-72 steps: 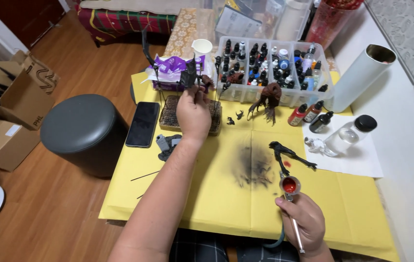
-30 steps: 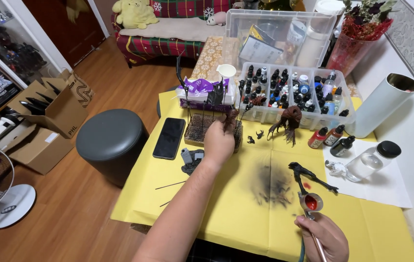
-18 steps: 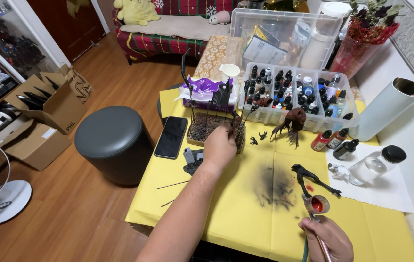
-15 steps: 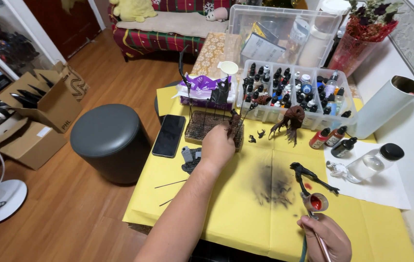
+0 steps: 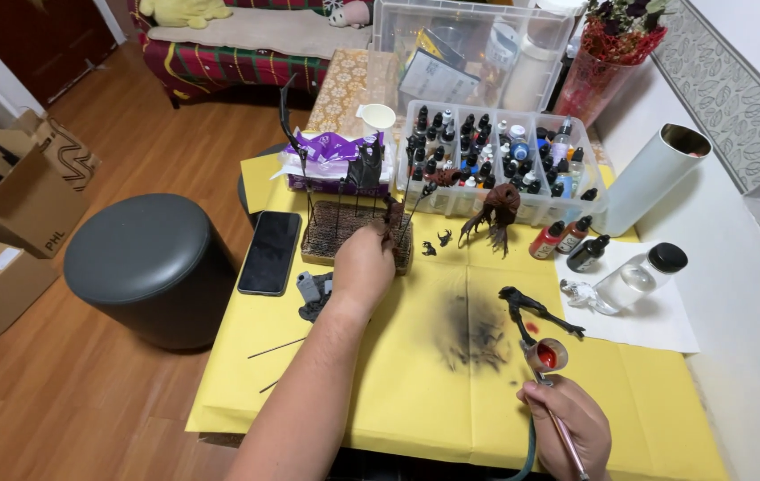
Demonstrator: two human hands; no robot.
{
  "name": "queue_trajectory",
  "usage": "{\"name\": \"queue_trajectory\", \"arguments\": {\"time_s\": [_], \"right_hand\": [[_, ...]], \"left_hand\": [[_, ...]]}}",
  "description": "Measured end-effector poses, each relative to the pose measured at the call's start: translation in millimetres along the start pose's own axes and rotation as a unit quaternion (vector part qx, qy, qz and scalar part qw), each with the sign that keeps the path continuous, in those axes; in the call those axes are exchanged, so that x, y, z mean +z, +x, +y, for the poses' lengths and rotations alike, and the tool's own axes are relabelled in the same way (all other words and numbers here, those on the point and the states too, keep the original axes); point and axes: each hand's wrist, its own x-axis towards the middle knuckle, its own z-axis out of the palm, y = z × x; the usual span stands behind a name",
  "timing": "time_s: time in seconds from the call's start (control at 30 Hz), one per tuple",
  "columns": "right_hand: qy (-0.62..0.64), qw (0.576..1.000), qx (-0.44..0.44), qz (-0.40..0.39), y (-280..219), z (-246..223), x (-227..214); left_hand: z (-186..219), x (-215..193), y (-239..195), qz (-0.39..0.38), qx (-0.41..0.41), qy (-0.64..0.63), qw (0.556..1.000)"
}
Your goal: Airbrushing a small model component with red paint while rotating it for even coverage.
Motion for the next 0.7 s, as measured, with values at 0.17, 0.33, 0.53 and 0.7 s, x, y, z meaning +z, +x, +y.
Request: {"name": "queue_trajectory", "arguments": {"time_s": [0.17,0.33,0.53,0.7], "right_hand": [[-0.007,0.999,-0.017,-0.035,-3,9,-9],[0.003,0.995,-0.059,-0.075,-2,12,-17],[0.084,0.993,-0.065,-0.05,-8,-2,-8],[0.065,0.995,-0.043,-0.068,-26,2,-14]], "left_hand": [[10,-10,-9,-0.021,-0.021,-0.017,0.999],[-4,-5,-19,-0.04,0.011,0.029,0.999],[-8,5,-101,0.001,0.175,0.075,0.982],[-22,26,-149,-0.067,0.185,-0.025,0.98]]}}
